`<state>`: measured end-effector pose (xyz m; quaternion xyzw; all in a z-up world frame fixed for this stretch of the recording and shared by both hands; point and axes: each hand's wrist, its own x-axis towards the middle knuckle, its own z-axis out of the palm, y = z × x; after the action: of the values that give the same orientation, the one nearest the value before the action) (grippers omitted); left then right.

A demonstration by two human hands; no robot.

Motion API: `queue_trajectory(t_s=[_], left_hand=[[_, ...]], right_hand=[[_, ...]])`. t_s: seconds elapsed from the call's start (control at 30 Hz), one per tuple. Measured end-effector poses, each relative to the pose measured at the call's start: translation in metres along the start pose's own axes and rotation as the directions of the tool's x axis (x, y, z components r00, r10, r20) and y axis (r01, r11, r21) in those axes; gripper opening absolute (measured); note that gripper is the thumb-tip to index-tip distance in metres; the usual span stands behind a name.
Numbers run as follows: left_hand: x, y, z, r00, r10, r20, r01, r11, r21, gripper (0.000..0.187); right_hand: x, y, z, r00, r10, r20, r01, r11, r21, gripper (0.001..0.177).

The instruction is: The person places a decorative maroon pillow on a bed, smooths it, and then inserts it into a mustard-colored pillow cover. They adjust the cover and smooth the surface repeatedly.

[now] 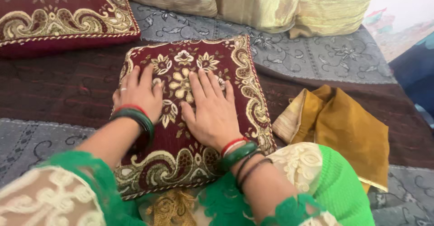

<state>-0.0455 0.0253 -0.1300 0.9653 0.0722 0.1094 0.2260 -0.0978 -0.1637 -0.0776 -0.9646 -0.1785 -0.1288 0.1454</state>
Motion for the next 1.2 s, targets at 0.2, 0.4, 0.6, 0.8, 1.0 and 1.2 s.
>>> queue_trajectory(t_s=[0.2, 0.4, 0.6, 0.8, 1.0, 1.2], left_hand=[[0.096, -0.039, 0.009, 0.887, -0.46, 0.046, 0.355, 0.614, -0.705, 0.06], [0.178, -0.098, 0.014, 0.675, -0.576, 0.46, 0.631, 0.129, -0.765, 0.068], [0.209, -0.12, 0.028, 0.678, -0.516, 0.524, 0.549, -0.119, -0.827, 0.067], [0.231, -0.141, 0.031, 0.602, -0.581, 0.548, 0.553, -0.192, -0.811, 0.051], [0.253, -0.15, -0.022, 0.707, -0.648, 0.284, 0.445, 0.096, -0.89, 0.025], [0.2, -0.101, -0.132, 0.708, -0.631, 0.318, 0.471, 0.086, -0.878, 0.029]], right_hand=[[0.043, 0.001, 0.013, 0.993, 0.051, 0.11, -0.047, 0.998, -0.044, 0.074], [0.085, 0.0, 0.021, 0.986, 0.027, 0.166, -0.019, 0.999, -0.048, 0.078], [0.111, 0.005, 0.029, 0.981, -0.031, 0.19, 0.037, 0.999, -0.026, 0.075], [0.111, 0.006, 0.036, 0.992, -0.082, 0.099, 0.084, 0.996, -0.017, 0.072], [0.11, 0.004, 0.031, 0.994, -0.073, 0.078, 0.074, 0.997, -0.017, 0.07], [0.102, 0.001, 0.035, 0.996, -0.071, 0.051, 0.073, 0.997, -0.024, 0.071]])
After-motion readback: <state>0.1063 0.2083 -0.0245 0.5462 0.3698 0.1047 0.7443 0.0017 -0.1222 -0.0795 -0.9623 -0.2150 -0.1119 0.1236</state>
